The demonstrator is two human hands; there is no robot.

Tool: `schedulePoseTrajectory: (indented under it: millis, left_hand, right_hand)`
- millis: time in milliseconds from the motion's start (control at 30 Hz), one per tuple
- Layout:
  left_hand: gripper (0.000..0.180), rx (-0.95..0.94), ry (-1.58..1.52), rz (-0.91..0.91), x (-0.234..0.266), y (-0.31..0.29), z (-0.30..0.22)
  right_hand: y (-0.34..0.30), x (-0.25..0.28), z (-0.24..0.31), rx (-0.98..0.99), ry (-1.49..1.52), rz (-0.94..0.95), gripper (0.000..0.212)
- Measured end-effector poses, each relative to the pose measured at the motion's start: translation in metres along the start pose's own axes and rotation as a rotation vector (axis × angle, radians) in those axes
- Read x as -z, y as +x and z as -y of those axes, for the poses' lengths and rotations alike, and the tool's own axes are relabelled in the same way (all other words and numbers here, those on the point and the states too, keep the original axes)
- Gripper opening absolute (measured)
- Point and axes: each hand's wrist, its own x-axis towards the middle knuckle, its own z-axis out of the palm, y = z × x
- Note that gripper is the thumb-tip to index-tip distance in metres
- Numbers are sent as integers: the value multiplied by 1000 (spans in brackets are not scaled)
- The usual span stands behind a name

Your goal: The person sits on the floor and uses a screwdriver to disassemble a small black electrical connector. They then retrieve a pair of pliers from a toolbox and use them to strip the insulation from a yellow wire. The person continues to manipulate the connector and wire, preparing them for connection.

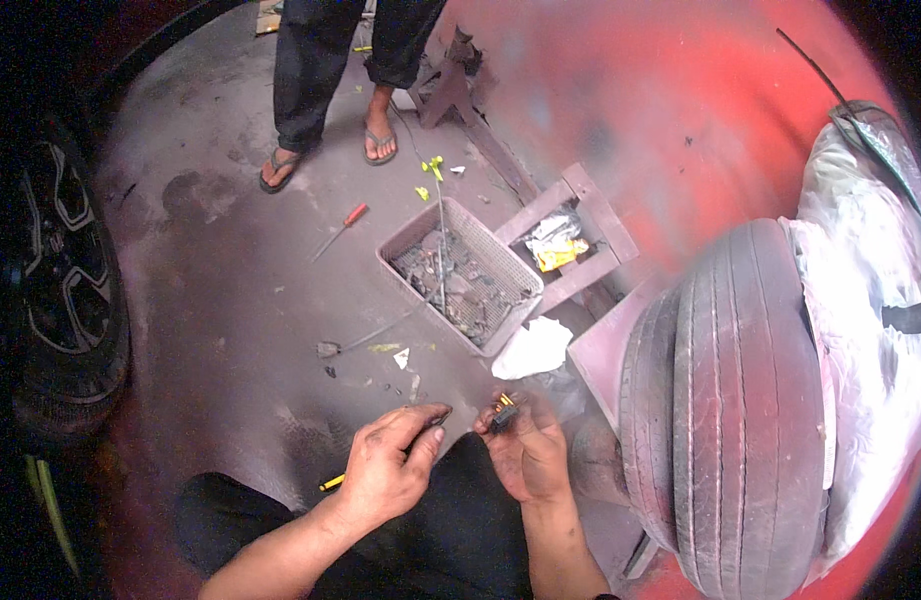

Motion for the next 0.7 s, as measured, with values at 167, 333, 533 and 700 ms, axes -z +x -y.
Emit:
schedulePoseTrajectory:
  millis: [167, 333, 533, 700]
  left_hand:
    - [26, 37, -32, -44, 3, -1, -3]
    - [24, 40, -60, -94, -3, -3, 3]
    - [20, 67, -10, -109, -1, -2, 4]
    - [20, 185, -31, -82, 1, 0, 1]
  right_hand:
    - [4, -9, -24, -82, 63, 9, 18]
    - [0, -14, -37, -101, 7, -35, 19]
    - [4, -14, -39, -42, -171, 20, 21]
    - [9, 6, -35, 1, -518, 113, 41]
